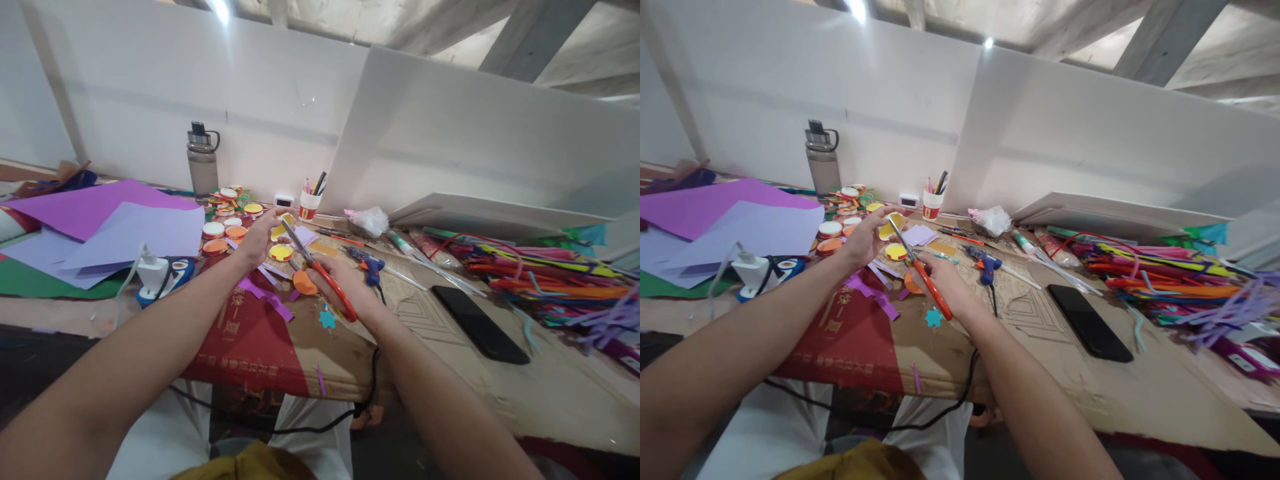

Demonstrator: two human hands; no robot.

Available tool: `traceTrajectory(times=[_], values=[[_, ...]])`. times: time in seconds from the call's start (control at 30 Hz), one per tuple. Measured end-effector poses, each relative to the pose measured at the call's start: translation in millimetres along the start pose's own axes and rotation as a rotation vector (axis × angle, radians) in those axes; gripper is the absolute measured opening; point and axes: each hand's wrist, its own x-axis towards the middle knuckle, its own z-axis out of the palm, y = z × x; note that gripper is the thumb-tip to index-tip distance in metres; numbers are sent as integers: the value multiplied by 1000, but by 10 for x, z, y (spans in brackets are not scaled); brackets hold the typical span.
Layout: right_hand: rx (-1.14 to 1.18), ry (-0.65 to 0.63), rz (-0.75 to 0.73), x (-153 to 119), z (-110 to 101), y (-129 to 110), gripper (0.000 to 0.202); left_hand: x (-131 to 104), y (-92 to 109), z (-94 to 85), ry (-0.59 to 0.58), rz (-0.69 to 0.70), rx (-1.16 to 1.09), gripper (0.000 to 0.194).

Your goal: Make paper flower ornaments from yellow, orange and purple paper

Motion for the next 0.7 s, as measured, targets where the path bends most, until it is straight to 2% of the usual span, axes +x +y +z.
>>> traceTrajectory(times=[0.7], values=[[31, 19, 65, -6, 10, -101, 15, 6, -2, -10, 1, 7, 31, 40]])
